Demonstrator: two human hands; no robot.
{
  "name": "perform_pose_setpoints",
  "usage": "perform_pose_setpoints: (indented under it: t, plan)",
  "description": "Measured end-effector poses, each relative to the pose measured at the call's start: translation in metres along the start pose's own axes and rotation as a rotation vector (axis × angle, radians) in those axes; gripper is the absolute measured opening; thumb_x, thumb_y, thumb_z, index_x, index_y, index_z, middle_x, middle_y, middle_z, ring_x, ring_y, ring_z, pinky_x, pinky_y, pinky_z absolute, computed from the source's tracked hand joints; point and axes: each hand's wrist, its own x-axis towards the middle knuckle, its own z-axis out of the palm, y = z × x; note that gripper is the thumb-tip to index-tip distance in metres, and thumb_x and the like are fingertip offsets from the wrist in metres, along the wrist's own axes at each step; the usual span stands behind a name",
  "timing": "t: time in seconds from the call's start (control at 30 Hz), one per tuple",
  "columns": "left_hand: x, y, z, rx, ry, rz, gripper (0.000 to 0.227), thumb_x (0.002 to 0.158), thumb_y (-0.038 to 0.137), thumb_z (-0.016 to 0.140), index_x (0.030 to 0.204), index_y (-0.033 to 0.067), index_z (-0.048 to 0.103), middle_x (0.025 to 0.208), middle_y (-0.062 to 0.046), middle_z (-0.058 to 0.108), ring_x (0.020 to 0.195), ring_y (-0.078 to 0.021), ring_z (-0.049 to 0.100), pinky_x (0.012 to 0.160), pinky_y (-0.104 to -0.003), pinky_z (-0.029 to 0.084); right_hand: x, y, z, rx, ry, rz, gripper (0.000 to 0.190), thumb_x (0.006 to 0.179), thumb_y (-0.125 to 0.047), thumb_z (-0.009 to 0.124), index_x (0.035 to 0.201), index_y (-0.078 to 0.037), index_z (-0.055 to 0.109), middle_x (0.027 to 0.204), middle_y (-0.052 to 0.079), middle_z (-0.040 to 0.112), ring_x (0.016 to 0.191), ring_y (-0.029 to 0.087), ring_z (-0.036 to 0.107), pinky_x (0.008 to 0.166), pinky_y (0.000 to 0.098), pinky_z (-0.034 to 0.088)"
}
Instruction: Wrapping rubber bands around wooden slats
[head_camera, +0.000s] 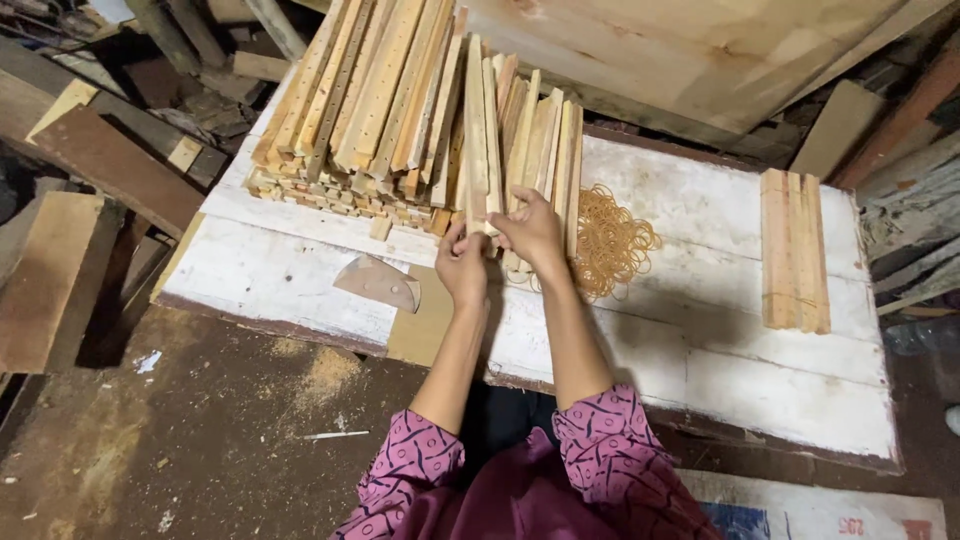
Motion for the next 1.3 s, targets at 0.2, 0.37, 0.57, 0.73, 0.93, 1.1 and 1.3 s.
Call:
perform_pose_setpoints:
  t: [0.2, 0.37, 0.57, 0.73, 0.93, 1.1, 1.3]
  plan:
    - [-0.017, -0.023, -0.005, 0.465, -0.128, 0.165, 0.054, 0.067, 0.015, 0.078, 0.121, 0.0105, 0.076, 0.082, -0.007, 0.062, 0.068, -0.0118, 0.06, 0.066, -0.03, 0.054, 0.004, 0.056, -0.015, -0.212, 0.096, 0.007, 0.038, 0.074, -0.032, 0.074, 0.108, -0.016, 0.079, 0.077, 0.005, 0.075, 0.074, 0.022, 0.074, 0.07, 0.0416, 0.057]
    - [-0.031, 0.001, -0.006, 0.705, -0.137, 0.392, 0.058, 0.072, 0.015, 0.077, 0.13, 0.0094, 0.072, 0.109, -0.013, 0.062, 0.098, -0.0348, 0.069, 0.087, -0.047, 0.055, -0.014, 0.058, -0.02, -0.518, 0.358, -0.242, 0.039, 0.076, -0.019, 0.071, 0.11, 0.0, 0.078, 0.078, 0.017, 0.061, 0.076, 0.042, 0.068, 0.073, 0.0532, 0.056]
    - [-0.011, -0.016, -0.008, 0.087, -0.21, -0.003, 0.053, 0.082, 0.013, 0.086, 0.13, 0.0015, 0.067, 0.108, -0.013, 0.074, 0.089, -0.0123, 0.067, 0.075, -0.027, 0.06, -0.026, 0.055, -0.011, -0.463, 0.414, -0.268, 0.039, 0.079, -0.018, 0.07, 0.114, -0.003, 0.077, 0.083, 0.018, 0.059, 0.081, 0.047, 0.068, 0.073, 0.0582, 0.055]
    - [-0.004, -0.029, -0.016, -0.003, -0.269, -0.19, 0.061, 0.083, 0.007, 0.082, 0.138, -0.0003, 0.058, 0.113, -0.015, 0.074, 0.094, -0.021, 0.072, 0.075, -0.033, 0.062, -0.044, 0.035, -0.001, -0.427, 0.429, -0.318, 0.038, 0.078, -0.019, 0.072, 0.114, -0.005, 0.077, 0.081, 0.015, 0.057, 0.08, 0.044, 0.068, 0.071, 0.0545, 0.056]
    - [-0.009, -0.017, -0.013, 0.034, -0.335, -0.244, 0.065, 0.082, 0.008, 0.085, 0.141, 0.0022, 0.059, 0.114, -0.013, 0.076, 0.099, -0.0216, 0.072, 0.081, -0.039, 0.061, -0.034, 0.06, -0.005, -0.377, 0.412, -0.319, 0.038, 0.077, -0.023, 0.076, 0.113, -0.011, 0.079, 0.079, 0.012, 0.058, 0.08, 0.037, 0.069, 0.071, 0.0463, 0.056]
    - [-0.01, -0.013, -0.009, 0.067, -0.309, -0.289, 0.071, 0.082, 0.022, 0.088, 0.142, 0.0027, 0.057, 0.117, -0.013, 0.074, 0.103, -0.0232, 0.071, 0.079, -0.041, 0.064, -0.04, 0.061, -0.007, -0.411, 0.327, -0.329, 0.036, 0.08, -0.027, 0.077, 0.115, -0.017, 0.079, 0.079, 0.007, 0.063, 0.08, 0.032, 0.07, 0.071, 0.0423, 0.057]
    - [-0.014, -0.005, -0.018, 0.039, -0.305, -0.264, 0.046, 0.094, 0.03, 0.077, 0.131, 0.0039, 0.068, 0.108, -0.01, 0.069, 0.1, -0.019, 0.065, 0.084, -0.043, 0.063, -0.043, 0.046, -0.007, -0.353, 0.168, -0.334, 0.03, 0.093, -0.028, 0.072, 0.121, -0.016, 0.076, 0.079, 0.014, 0.062, 0.075, 0.032, 0.067, 0.069, 0.0432, 0.054]
